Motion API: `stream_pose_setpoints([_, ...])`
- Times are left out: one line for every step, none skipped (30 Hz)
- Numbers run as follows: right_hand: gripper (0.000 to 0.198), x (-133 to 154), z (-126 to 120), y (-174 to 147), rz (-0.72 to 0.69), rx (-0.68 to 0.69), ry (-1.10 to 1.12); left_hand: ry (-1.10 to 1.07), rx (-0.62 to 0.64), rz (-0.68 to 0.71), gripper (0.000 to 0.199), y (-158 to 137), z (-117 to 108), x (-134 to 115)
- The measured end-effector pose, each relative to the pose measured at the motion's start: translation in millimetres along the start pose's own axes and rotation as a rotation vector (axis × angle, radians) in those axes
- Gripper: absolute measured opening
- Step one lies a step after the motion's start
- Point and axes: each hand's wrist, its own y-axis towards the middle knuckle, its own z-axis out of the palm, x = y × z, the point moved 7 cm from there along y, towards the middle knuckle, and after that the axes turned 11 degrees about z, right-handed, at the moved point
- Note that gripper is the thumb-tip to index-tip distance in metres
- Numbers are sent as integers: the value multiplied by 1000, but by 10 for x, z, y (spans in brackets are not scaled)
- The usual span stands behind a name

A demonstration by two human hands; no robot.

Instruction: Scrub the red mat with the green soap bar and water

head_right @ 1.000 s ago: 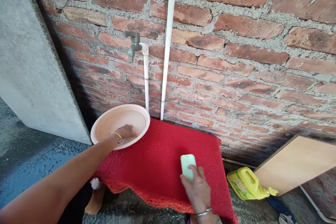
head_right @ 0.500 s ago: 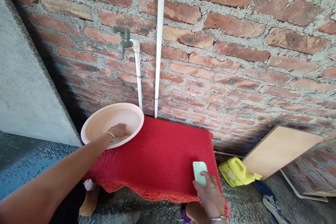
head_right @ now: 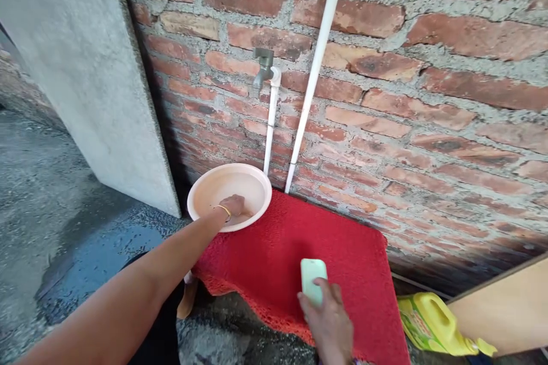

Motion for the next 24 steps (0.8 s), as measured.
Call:
stream_pose_setpoints([35,361,150,-92,-58,43,-24,-3,3,2,80,3,7,3])
stream_pose_setpoints([30,717,288,-199,-129,76,-45,-6,7,3,81,5,14,8])
stream_pose_setpoints([28,1045,411,-308,-196,102,-60,-9,11,4,82,5,20,12])
stream_pose_setpoints([28,1339,525,-414,-258,129,-73,-12,14,5,83,5,24,16])
stream_pose_setpoints([29,1588,619,-506,-308,147,-83,-14,15,6,83,5,26,19])
stream_pose_setpoints([31,1787,698,-581,-346,162,-95,-16,16,7,83,5,26,20])
stream_pose_setpoints([34,1936,760,-636,-373,170,-108,-17,15,9,83,6,25,22])
stream_pose_setpoints([36,2033,804,-670,-388,172,-124,-19,16,11,82,8,24,22])
stream_pose_setpoints([38,2082,832,-684,-393,169,-141,-22,18,12,82,12,24,24])
stream_pose_setpoints([39,2087,845,-683,-392,165,-156,-24,21,11,82,17,25,27])
stream_pose_setpoints([40,2052,843,-669,-384,159,-167,-25,21,9,82,23,26,30])
stream_pose_setpoints([39,1982,827,-646,-371,154,-174,-26,20,7,83,29,26,34])
stream_pose_setpoints([38,1880,800,-616,-351,148,-178,-27,18,6,84,35,26,37])
stream_pose_setpoints([35,1750,761,-580,-327,140,-179,-28,14,4,84,38,26,39])
stream_pose_setpoints([33,1594,711,-542,-297,130,-179,-29,10,4,84,39,25,40])
stream_pose_setpoints([31,1415,650,-501,-263,115,-180,-29,6,2,84,36,23,40])
stream_pose_setpoints([30,1211,579,-456,-222,98,-183,-28,4,1,84,31,20,39])
stream_pose_setpoints([29,981,499,-409,-173,80,-187,-26,1,0,83,24,16,37])
stream_pose_setpoints([30,727,411,-359,-119,63,-187,-24,0,0,82,15,11,34])
stream_pose_setpoints([31,448,316,-306,-56,50,-184,-22,-1,1,81,7,5,31])
stream_pose_setpoints([32,147,211,-252,13,38,-174,-20,0,3,80,-1,0,26])
stream_pose_setpoints([33,-169,96,-200,86,26,-156,-19,0,8,79,-8,-5,22])
stream_pose_setpoints([35,-490,-30,-154,154,10,-132,-19,2,13,77,-12,-8,18])
stream_pose_setpoints([36,-801,-171,-119,211,-16,-104,-18,3,19,76,-13,-9,16])
